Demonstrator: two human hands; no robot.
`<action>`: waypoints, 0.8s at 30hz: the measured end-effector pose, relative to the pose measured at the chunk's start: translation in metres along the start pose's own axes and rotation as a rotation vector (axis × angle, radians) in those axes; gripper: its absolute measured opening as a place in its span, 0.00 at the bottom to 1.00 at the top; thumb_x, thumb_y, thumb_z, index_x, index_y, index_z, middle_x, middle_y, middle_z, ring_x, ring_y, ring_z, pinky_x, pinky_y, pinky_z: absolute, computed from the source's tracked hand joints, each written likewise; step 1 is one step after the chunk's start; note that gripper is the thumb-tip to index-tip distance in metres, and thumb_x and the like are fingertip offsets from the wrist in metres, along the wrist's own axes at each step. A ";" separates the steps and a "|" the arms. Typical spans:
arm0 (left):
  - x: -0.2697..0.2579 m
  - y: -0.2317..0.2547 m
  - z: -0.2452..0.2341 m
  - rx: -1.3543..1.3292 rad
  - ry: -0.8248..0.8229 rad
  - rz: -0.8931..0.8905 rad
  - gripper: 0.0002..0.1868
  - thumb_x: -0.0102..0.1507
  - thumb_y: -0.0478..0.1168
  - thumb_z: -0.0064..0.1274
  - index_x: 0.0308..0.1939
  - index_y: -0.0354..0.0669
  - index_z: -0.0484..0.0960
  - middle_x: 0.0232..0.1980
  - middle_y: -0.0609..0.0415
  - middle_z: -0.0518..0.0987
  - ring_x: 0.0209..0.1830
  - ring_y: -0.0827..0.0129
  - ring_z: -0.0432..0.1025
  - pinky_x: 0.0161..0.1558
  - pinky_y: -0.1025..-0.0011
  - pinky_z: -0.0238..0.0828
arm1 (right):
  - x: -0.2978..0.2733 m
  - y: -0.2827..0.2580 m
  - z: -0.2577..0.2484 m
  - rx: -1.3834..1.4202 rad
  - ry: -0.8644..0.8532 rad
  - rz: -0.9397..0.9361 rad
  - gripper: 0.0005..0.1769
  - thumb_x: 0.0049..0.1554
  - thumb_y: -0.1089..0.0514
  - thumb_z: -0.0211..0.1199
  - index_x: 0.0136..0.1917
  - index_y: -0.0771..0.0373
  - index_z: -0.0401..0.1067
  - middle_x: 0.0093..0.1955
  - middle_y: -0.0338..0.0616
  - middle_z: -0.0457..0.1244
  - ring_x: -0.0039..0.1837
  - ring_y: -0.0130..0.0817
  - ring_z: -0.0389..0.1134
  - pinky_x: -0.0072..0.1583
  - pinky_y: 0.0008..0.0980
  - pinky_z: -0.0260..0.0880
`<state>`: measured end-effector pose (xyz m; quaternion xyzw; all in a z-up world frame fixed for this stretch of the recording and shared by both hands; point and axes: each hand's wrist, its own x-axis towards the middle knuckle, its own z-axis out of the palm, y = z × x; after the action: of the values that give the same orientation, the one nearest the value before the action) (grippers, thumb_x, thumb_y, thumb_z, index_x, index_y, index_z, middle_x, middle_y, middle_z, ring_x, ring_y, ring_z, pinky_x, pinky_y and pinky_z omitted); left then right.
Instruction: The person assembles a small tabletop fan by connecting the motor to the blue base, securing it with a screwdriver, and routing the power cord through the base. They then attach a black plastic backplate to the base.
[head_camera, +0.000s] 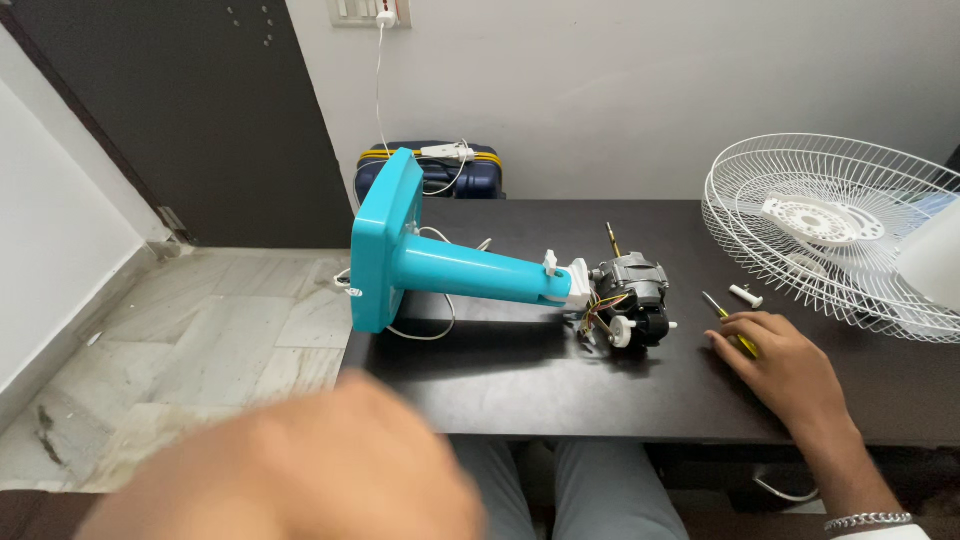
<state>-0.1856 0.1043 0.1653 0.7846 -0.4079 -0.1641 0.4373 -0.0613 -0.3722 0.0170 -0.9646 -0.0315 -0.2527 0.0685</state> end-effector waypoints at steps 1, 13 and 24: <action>-0.005 0.008 -0.008 0.024 0.128 0.169 0.16 0.67 0.53 0.50 0.36 0.45 0.80 0.32 0.63 0.79 0.27 0.82 0.75 0.33 0.79 0.76 | 0.000 -0.001 -0.001 -0.005 -0.006 -0.010 0.13 0.56 0.45 0.67 0.49 0.53 0.80 0.55 0.35 0.71 0.49 0.32 0.75 0.52 0.34 0.77; 0.062 -0.155 -0.130 -0.278 1.137 0.078 0.19 0.68 0.47 0.59 0.59 0.42 0.76 0.41 0.60 0.75 0.37 0.78 0.70 0.37 0.79 0.66 | 0.001 -0.016 -0.006 0.077 0.061 -0.142 0.23 0.56 0.46 0.66 0.61 0.56 0.75 0.54 0.39 0.71 0.50 0.36 0.74 0.55 0.37 0.75; 0.073 -0.187 -0.103 -0.311 1.142 -0.250 0.28 0.66 0.55 0.51 0.65 0.44 0.69 0.59 0.49 0.75 0.58 0.65 0.72 0.50 0.67 0.75 | 0.029 -0.080 -0.017 0.225 -0.255 0.200 0.66 0.38 0.29 0.71 0.80 0.50 0.46 0.70 0.49 0.61 0.58 0.46 0.73 0.59 0.48 0.74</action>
<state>0.0158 0.1572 0.0774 0.7174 0.0157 0.1753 0.6740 -0.0522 -0.2950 0.0553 -0.9734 0.0281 -0.1155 0.1961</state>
